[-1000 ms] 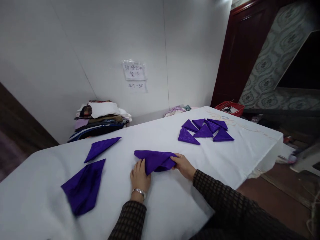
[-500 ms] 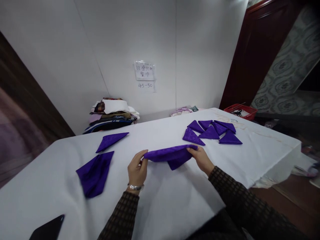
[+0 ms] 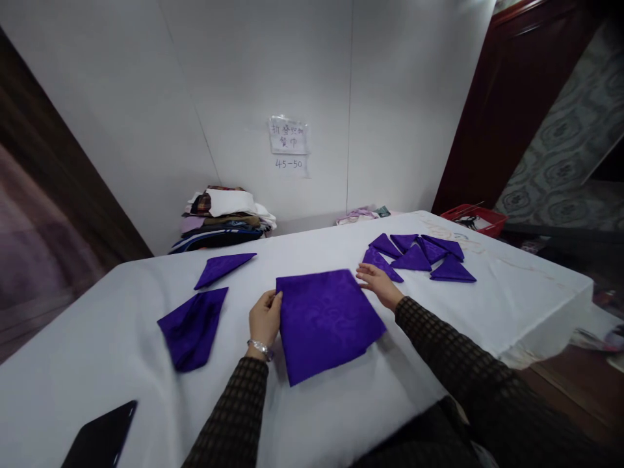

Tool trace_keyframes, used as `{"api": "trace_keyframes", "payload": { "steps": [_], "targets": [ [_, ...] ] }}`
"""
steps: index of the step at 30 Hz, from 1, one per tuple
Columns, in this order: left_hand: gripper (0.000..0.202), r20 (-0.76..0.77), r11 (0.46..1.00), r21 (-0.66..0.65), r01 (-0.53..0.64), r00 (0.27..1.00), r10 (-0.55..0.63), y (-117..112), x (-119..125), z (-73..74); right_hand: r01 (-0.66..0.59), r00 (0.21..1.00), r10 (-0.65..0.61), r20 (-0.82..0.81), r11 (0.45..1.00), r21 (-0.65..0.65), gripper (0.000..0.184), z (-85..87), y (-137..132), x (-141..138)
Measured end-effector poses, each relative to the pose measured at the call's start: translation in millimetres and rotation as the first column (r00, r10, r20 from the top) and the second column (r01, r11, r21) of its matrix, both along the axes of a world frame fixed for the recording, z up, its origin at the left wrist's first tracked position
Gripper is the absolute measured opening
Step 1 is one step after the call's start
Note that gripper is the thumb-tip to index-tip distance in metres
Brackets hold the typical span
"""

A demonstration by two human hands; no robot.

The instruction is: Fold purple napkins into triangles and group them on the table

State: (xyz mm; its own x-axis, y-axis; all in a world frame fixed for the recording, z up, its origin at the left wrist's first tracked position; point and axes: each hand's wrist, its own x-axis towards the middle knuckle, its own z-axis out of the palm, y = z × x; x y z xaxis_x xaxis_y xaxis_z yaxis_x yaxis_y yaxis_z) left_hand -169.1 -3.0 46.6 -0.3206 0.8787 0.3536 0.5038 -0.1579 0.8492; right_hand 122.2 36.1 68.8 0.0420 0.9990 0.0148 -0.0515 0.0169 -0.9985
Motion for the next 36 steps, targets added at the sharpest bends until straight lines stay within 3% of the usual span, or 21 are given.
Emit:
{"api": "trace_keyframes", "payload": {
  "steps": [4, 9, 13, 16, 20, 23, 26, 29, 32, 34, 36],
  "targets": [
    [0.03, -0.159, 0.984, -0.163, -0.067, 0.986, 0.041, 9, -11, -38.5, 0.017, 0.994, -0.009, 0.105, 0.997, -0.075, 0.035, -46.6, -13, 4],
    [0.029, -0.354, 0.997, -0.071, -0.011, 0.935, -0.015, 6, -7, -45.7, -0.05, 0.966, 0.074, 0.247, 0.994, -0.1, 0.041, -78.8, -42, 12],
    [0.028, -0.495, 0.996, 0.088, 0.019, 0.869, 0.027, 7, -6, -46.4, -0.183, 0.866, 0.154, 0.476, 0.983, 0.016, 0.045, -77.3, -53, 10],
    [0.027, -0.556, 0.989, 0.137, 0.05, 0.83, 0.035, 8, -7, -47.2, -0.254, 0.773, 0.155, 0.615, 0.964, 0.076, 0.042, -73.5, -56, 6],
    [0.024, -0.559, 0.977, 0.115, 0.18, 0.825, -0.086, 3, 3, -42.2, -0.258, 0.702, 0.078, 0.707, 0.954, 0.15, 0.033, -75.9, -57, 4],
    [0.022, -0.549, 0.947, 0.021, 0.32, 0.796, -0.257, -5, 16, -32.6, -0.258, 0.716, 0.072, 0.695, 0.952, 0.167, 0.028, -77.0, -59, 5],
    [0.022, -0.539, 0.898, -0.148, 0.414, 0.728, -0.424, -16, 28, -21.6, -0.292, 0.714, 0.101, 0.693, 0.942, 0.163, 0.035, -75.4, -61, 6],
    [0.025, -0.544, 0.863, -0.261, 0.433, 0.672, -0.502, -31, 36, -16.3, -0.321, 0.665, 0.112, 0.738, 0.935, 0.147, 0.038, -75.2, -62, 5],
    [0.035, -0.549, 0.828, -0.321, 0.46, 0.622, -0.559, -47, 39, -21.0, -0.323, 0.646, 0.096, 0.757, 0.933, 0.158, 0.03, -78.1, -61, 4],
    [0.045, -0.559, 0.811, -0.343, 0.473, 0.591, -0.581, -54, 40, -27.4, -0.326, 0.687, 0.089, 0.721, 0.925, 0.197, 0.026, -80.4, -59, 5],
    [0.047, -0.572, 0.815, -0.348, 0.463, 0.585, -0.576, -58, 40, -33.0, -0.299, 0.782, 0.087, 0.617, 0.921, 0.248, 0.022, -82.1, -58, 5]
  ]
}}
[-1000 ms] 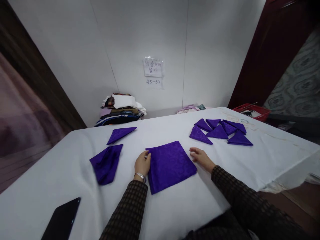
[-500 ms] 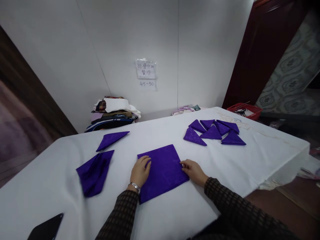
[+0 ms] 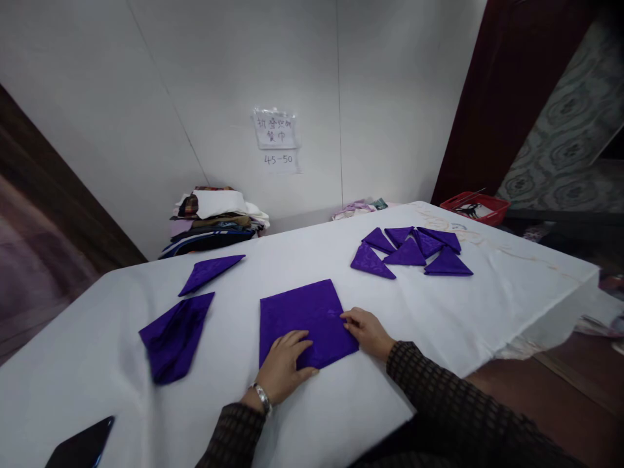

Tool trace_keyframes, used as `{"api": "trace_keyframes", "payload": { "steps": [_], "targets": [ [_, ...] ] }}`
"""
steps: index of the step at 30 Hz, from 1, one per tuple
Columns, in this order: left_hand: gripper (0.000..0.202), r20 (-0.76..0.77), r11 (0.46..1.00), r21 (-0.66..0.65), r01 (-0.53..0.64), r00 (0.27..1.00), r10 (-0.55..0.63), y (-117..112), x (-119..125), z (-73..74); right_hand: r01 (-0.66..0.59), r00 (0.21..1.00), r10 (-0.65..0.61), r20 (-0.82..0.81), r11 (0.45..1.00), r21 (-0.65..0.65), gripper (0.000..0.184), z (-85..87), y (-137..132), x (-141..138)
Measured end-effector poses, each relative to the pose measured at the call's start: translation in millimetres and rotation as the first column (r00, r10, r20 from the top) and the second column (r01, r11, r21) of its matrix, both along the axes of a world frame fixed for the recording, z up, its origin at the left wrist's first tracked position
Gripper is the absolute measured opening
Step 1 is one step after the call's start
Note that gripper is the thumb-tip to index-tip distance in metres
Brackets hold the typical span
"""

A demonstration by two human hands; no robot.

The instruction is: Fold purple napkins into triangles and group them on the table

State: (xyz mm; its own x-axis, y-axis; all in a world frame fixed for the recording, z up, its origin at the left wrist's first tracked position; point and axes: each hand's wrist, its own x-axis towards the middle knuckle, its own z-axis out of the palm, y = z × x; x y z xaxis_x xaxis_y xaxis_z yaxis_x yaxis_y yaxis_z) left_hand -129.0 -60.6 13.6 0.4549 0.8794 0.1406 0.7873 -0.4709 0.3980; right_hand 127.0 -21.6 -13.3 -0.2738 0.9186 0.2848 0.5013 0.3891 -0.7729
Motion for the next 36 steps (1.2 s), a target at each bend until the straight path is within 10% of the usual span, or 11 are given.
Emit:
{"api": "trace_keyframes", "payload": {
  "steps": [6, 14, 27, 36],
  "targets": [
    [0.028, 0.044, 0.999, 0.033, -0.007, 0.999, 0.005, 1, 1, -0.3, 0.057, 0.858, -0.177, -0.482, 0.966, -0.254, 0.02, 1.9, 1, 0],
    [0.031, 0.038, 0.999, 0.026, 0.033, 0.999, -0.033, -4, 6, -1.6, -0.093, 0.62, -0.363, -0.696, 0.847, -0.524, 0.034, 13.4, -3, 1],
    [0.023, 0.3, 0.959, 0.229, -0.168, 0.949, 0.094, -9, 8, 8.9, -0.264, 0.825, 0.003, -0.566, 0.886, -0.38, 0.045, 17.1, -24, 10],
    [0.022, 0.276, 0.928, 0.313, -0.2, 0.954, 0.112, -6, 5, 0.2, -0.037, 0.948, -0.07, -0.309, 0.944, -0.328, 0.032, 11.9, -27, 2]
  ]
}}
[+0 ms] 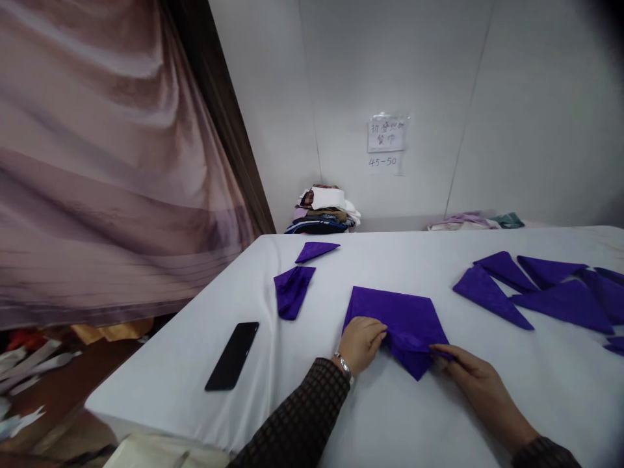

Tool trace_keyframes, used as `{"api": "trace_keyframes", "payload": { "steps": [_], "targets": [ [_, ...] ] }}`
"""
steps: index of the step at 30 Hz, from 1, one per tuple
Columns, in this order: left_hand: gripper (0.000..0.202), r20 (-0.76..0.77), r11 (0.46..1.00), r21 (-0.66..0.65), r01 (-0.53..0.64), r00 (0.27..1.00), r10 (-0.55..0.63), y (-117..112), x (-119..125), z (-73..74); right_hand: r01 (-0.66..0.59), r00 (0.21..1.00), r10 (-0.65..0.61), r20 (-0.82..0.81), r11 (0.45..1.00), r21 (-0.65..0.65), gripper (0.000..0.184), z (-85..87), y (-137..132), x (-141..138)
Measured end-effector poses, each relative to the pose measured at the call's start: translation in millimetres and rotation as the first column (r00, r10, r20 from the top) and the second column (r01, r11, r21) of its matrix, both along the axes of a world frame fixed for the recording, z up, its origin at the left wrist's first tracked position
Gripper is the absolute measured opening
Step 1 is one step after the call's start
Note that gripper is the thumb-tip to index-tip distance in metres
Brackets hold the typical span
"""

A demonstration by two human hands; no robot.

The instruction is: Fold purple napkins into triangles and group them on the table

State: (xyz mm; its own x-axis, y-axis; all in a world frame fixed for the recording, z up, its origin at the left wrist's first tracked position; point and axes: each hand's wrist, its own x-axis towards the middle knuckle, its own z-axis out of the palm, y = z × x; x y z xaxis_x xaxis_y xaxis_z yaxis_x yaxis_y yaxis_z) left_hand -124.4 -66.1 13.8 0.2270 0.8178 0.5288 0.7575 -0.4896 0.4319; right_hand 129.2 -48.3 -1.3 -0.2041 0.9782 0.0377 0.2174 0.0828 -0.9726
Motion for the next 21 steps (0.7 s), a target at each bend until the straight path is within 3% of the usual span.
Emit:
{"api": "trace_keyframes", "payload": {
  "steps": [6, 10, 14, 18, 21],
  "targets": [
    [0.027, -0.011, 0.999, 0.005, 0.039, 0.999, -0.039, -6, 8, 6.3, 0.012, 0.999, -0.013, 0.051, 1.0, 0.012, 0.034, 2.9, -1, 0],
    [0.048, -0.053, 0.996, -0.029, 0.081, 0.995, -0.083, -18, 25, 11.6, -0.045, 0.992, 0.037, 0.12, 0.997, 0.063, 0.036, 1.9, -3, 1],
    [0.062, -0.117, 0.989, -0.083, 0.125, 0.984, -0.135, -26, 40, 6.0, -0.152, 0.98, 0.135, 0.145, 0.982, 0.11, 0.035, -2.6, -5, 0],
    [0.027, -0.146, 0.988, -0.141, 0.066, 0.986, -0.086, -22, 38, -1.5, -0.205, 0.974, 0.188, 0.129, 0.97, 0.134, 0.033, -1.3, -8, -1],
    [0.022, -0.121, 0.985, -0.169, -0.025, 0.993, 0.004, -15, 28, -4.7, -0.12, 0.991, 0.112, 0.069, 0.984, 0.13, 0.033, 1.0, -8, -1]
  ]
}}
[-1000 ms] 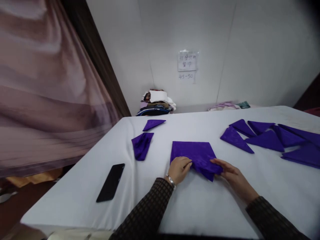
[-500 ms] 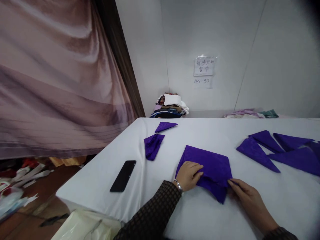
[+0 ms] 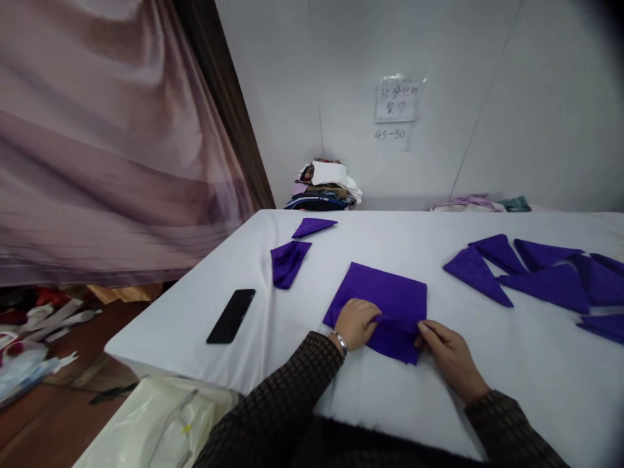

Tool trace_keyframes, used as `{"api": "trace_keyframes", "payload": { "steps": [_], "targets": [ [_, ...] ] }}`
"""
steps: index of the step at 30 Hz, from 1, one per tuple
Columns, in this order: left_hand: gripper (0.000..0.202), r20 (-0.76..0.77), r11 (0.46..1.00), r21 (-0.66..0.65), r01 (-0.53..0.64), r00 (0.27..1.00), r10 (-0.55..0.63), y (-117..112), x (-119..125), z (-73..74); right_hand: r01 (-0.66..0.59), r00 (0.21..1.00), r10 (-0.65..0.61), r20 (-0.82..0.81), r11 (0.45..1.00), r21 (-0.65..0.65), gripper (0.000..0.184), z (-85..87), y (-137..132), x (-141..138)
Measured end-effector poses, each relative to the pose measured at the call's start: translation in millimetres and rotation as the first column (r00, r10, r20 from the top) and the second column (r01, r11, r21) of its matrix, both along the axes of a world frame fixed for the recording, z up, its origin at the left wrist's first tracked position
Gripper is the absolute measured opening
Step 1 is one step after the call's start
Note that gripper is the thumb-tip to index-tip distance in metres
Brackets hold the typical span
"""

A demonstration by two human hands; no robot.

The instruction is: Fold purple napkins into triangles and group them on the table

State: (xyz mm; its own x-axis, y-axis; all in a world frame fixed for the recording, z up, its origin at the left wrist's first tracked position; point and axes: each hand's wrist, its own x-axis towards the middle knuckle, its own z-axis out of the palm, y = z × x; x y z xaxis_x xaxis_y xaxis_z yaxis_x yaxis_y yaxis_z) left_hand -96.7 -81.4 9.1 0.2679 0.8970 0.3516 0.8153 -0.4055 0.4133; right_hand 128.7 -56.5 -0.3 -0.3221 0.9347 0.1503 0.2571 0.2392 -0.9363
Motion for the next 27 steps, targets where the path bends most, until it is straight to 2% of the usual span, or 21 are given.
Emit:
{"api": "trace_keyframes", "payload": {
  "steps": [5, 10, 13, 16, 18, 21, 25, 27],
  "targets": [
    [0.031, 0.076, 0.989, 0.052, -0.14, 0.988, 0.136, 8, -17, -2.3, 0.093, 0.99, -0.099, -0.099, 0.994, -0.066, 0.036, 1.5, 4, 2],
    [0.034, 0.122, 0.948, 0.116, -0.298, 0.951, 0.284, 15, -36, -4.7, 0.165, 0.969, -0.186, -0.164, 0.977, -0.136, 0.035, 6.2, 7, 4],
    [0.028, 0.206, 0.901, 0.157, -0.405, 0.906, 0.371, 18, -47, -4.6, 0.219, 0.935, -0.266, -0.236, 0.954, -0.205, 0.036, 9.3, 9, 5],
    [0.019, 0.316, 0.873, 0.121, -0.472, 0.852, 0.417, 20, -55, -3.7, 0.245, 0.903, -0.32, -0.286, 0.931, -0.269, 0.035, 9.4, 11, 7],
    [0.02, 0.356, 0.874, 0.068, -0.481, 0.83, 0.429, 20, -58, -3.4, 0.241, 0.895, -0.33, -0.301, 0.924, -0.296, 0.035, 7.9, 12, 7],
    [0.02, 0.37, 0.892, 0.047, -0.45, 0.837, 0.403, 18, -54, -2.0, 0.244, 0.898, -0.328, -0.292, 0.926, -0.289, 0.034, 5.5, 13, 7],
    [0.016, 0.377, 0.954, 0.077, -0.289, 0.895, 0.24, 7, -31, 7.9, 0.253, 0.901, -0.328, -0.283, 0.929, -0.269, 0.034, 4.4, 13, 6],
    [0.013, 0.411, 0.967, 0.108, -0.231, 0.896, 0.168, -2, -18, 16.1, 0.255, 0.901, -0.331, -0.281, 0.927, -0.274, 0.035, 4.9, 14, 5]
  ]
}}
